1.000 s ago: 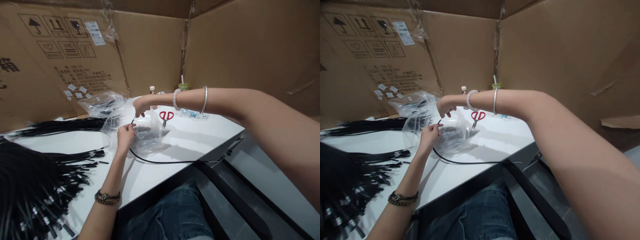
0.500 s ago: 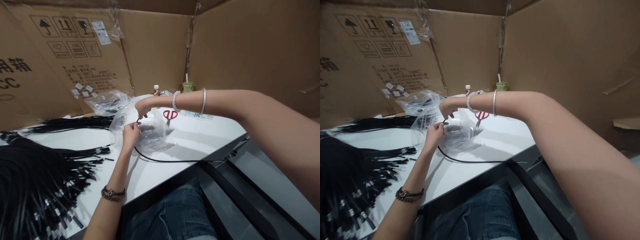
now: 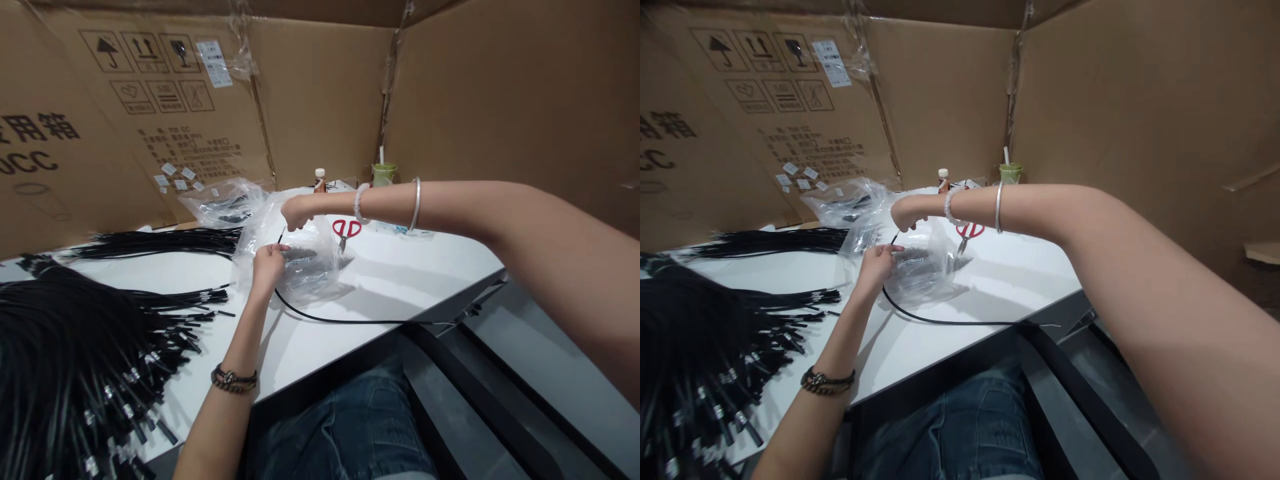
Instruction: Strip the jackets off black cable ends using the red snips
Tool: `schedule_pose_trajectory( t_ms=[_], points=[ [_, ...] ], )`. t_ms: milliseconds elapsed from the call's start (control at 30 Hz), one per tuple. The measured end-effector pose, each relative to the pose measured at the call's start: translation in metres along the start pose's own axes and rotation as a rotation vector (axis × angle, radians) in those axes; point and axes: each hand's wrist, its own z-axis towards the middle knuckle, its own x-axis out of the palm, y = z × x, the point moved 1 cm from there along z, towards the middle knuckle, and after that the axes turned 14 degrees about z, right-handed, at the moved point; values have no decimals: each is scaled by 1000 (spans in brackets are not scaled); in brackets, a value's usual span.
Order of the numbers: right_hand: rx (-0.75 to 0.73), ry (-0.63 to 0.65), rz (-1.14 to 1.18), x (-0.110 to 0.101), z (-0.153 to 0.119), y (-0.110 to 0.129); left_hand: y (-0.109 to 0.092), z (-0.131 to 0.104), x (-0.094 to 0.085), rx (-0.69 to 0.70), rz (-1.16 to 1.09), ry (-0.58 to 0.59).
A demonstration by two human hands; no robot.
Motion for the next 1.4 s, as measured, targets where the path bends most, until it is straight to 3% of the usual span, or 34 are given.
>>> schedule_pose_trajectory(
  t_ms=[100,200,400,667,933,1233,1400],
  points=[
    [3,369,-195,1,7,4,0,-1,0,-44,-33,40],
    [-48,544,-292,-4,9,3,-2,-2,0,-85,-77,72],
    [-91,528,-247,-9,3,1,-9,-8,-4,-176,-232,135],
    [-160,381,-65,8,-34,-23,-18,-10,-13,-339,-544,231],
    [-168,436,3,13,-36,-25,-17,-7,-15,-421,-761,268],
    [-46,625,-36,0,-18,-13,-17,-5,-12,-500,-894,297],
    [-1,631,-79,-4,-17,-6,-16,-3,-14,-524,-933,308]
  ],
)
